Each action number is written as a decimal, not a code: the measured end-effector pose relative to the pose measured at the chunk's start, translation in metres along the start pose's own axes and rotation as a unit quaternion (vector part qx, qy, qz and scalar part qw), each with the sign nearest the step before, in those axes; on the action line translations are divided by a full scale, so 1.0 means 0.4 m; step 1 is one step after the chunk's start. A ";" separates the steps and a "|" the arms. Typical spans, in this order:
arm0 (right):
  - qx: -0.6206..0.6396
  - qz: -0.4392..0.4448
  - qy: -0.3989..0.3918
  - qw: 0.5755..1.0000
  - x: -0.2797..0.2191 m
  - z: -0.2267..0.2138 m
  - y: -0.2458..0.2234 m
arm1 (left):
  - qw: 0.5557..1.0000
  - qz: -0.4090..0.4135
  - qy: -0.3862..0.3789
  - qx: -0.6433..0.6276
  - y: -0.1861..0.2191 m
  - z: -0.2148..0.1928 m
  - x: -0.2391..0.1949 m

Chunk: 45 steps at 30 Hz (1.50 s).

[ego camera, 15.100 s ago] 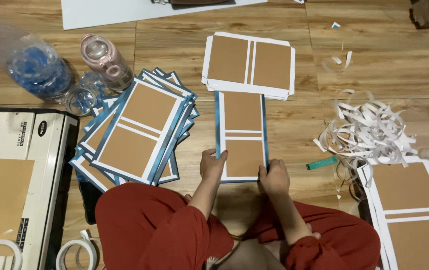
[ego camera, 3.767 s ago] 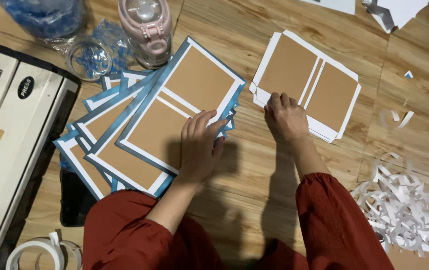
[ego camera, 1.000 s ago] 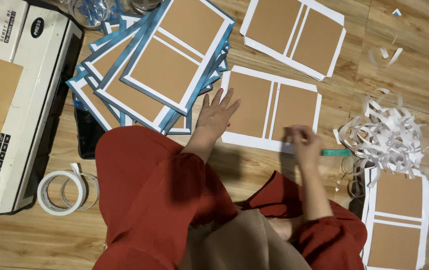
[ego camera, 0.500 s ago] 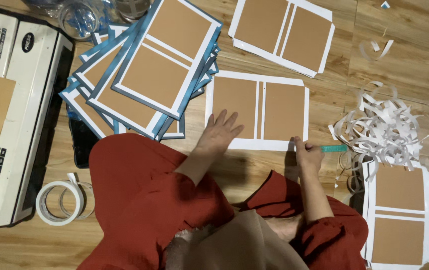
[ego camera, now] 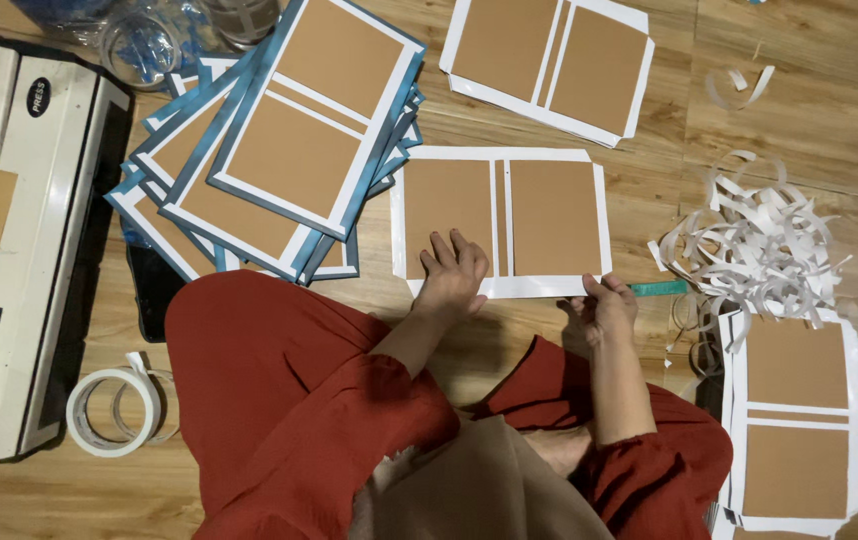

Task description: The person sits on the floor and assembles cardboard frames by applying white tape to the edges of brown cardboard pieces. They use a green tool to smooth the tape and press the edges down, stacking the finished frames on the left side.

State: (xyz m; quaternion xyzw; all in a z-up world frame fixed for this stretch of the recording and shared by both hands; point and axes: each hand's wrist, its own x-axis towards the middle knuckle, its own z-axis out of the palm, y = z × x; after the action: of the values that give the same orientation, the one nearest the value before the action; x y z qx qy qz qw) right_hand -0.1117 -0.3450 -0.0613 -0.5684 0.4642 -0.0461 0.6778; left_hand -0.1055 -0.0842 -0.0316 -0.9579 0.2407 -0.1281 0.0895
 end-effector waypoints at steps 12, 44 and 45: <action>-0.047 -0.153 0.031 0.987 -0.209 0.099 -0.111 | 0.993 0.006 0.111 0.031 0.017 0.027 -0.002; -0.531 -0.507 -0.307 0.605 -0.124 0.229 -0.108 | 0.985 0.070 0.152 -0.037 -0.088 0.090 0.099; -0.581 -0.452 -0.316 0.598 -0.104 0.245 -0.117 | 0.988 0.077 0.121 -0.064 -0.094 0.106 0.115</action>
State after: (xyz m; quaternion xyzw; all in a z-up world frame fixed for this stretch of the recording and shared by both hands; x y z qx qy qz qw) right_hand -0.0467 -0.2654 -0.0066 -0.9583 -0.1672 0.1156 0.2009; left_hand -0.0375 -0.0691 -0.0540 -0.9177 0.3304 -0.2206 0.0080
